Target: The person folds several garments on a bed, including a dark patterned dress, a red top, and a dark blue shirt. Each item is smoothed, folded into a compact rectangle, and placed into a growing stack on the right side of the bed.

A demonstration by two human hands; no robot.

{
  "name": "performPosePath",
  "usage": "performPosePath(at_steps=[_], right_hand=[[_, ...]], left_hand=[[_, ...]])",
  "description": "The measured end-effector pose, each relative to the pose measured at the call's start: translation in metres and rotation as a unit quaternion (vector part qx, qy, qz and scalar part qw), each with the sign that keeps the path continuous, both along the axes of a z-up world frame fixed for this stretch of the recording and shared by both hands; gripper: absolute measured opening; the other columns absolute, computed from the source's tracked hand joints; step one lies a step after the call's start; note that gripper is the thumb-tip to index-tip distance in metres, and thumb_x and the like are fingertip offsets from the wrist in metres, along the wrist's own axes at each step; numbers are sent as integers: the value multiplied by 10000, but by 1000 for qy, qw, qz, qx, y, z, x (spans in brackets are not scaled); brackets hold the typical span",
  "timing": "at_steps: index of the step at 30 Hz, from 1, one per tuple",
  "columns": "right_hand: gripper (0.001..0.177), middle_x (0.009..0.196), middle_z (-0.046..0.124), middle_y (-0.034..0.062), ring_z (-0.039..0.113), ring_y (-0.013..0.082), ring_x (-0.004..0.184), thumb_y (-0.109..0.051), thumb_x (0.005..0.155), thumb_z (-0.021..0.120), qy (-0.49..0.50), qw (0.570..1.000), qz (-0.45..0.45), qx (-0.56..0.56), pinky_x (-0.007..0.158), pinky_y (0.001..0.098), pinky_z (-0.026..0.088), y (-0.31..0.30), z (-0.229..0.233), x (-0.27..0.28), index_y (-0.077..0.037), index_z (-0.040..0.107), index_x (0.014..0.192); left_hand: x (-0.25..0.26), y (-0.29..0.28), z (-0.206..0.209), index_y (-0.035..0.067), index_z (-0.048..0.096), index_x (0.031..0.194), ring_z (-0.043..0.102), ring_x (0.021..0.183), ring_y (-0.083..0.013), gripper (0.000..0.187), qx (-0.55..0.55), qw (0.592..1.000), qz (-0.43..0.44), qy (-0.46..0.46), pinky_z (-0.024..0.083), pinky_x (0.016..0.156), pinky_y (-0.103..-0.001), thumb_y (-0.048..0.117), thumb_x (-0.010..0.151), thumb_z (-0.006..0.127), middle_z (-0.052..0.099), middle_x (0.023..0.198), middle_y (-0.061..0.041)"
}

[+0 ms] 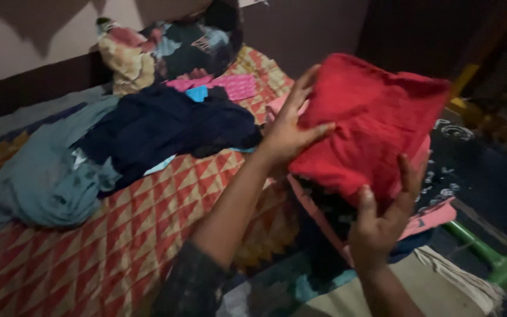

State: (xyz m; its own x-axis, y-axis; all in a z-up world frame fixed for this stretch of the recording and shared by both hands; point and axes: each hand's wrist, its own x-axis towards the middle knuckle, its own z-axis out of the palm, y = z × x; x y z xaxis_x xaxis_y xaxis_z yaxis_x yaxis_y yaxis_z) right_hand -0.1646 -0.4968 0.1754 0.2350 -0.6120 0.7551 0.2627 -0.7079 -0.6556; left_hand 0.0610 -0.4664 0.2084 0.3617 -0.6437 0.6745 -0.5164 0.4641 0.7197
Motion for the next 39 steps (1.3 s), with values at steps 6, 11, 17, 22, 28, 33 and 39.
performPosePath(at_steps=[6, 11, 17, 22, 28, 33, 39], right_hand=[[703, 1751, -25, 247, -29, 401, 1653, -148, 982, 672, 50, 992, -94, -67, 1361, 511, 139, 10, -6, 11, -26, 349, 1594], [750, 1694, 38, 311, -16, 454, 1596, -289, 885, 738, 211, 963, -102, -130, 1230, 650, 44, 4, -7, 23, -73, 422, 1530], [779, 1602, 318, 269, 230, 436, 1519, -542, 835, 699, 316, 906, -189, -210, 1169, 687, 4, -9, 1, 19, -93, 530, 1449], [722, 1477, 565, 215, 479, 363, 1421, -618, 899, 607, 384, 871, -218, -214, 1160, 639, 184, -48, -12, 16, -105, 607, 1408], [804, 1393, 611, 242, 568, 325, 1331, -711, 881, 543, 458, 836, -206, -222, 1093, 588, 331, -61, -25, 18, -95, 617, 1394], [778, 1388, 621, 222, 569, 322, 1334, -717, 901, 510, 464, 821, -228, -242, 1143, 629, 242, -58, -26, 21, -123, 630, 1390], [724, 1413, 625, 192, 546, 325, 1375, -689, 927, 498, 476, 815, -226, -243, 1166, 655, 149, -55, -28, 20, -146, 642, 1383]], left_hand=[[50, -96, -97, 47, 528, 1454, 618, 1304, -227, 677, 241, 966, -53, -82, 498, 1093, -355, 164, 852, 814, 645, 1426, -136], [42, -85, -124, 78, 573, 1439, 594, 1363, -269, 543, 167, 984, -51, -46, 475, 1144, -374, 229, 948, 749, 625, 1455, -126], [-19, -43, -77, 194, 615, 1380, 485, 1426, -283, 470, 218, 910, 185, -301, 344, 1148, -563, 369, 946, 648, 537, 1537, -74], [-61, -34, -79, 197, 457, 1527, 271, 1501, -357, 676, 297, 838, 121, -441, 179, 1164, -648, 371, 885, 576, 368, 1622, -93], [-77, -25, -92, 229, 421, 1558, 226, 1561, -347, 607, 278, 862, 144, -398, 157, 1200, -654, 378, 978, 521, 294, 1679, -72], [-81, -23, -98, 194, 459, 1518, 235, 1537, -357, 620, 285, 865, 166, -377, 165, 1193, -627, 395, 937, 542, 321, 1647, -92], [-88, -10, -117, 146, 558, 1470, 338, 1529, -365, 524, 188, 916, 213, -285, 231, 1235, -595, 339, 984, 520, 448, 1612, -104]])
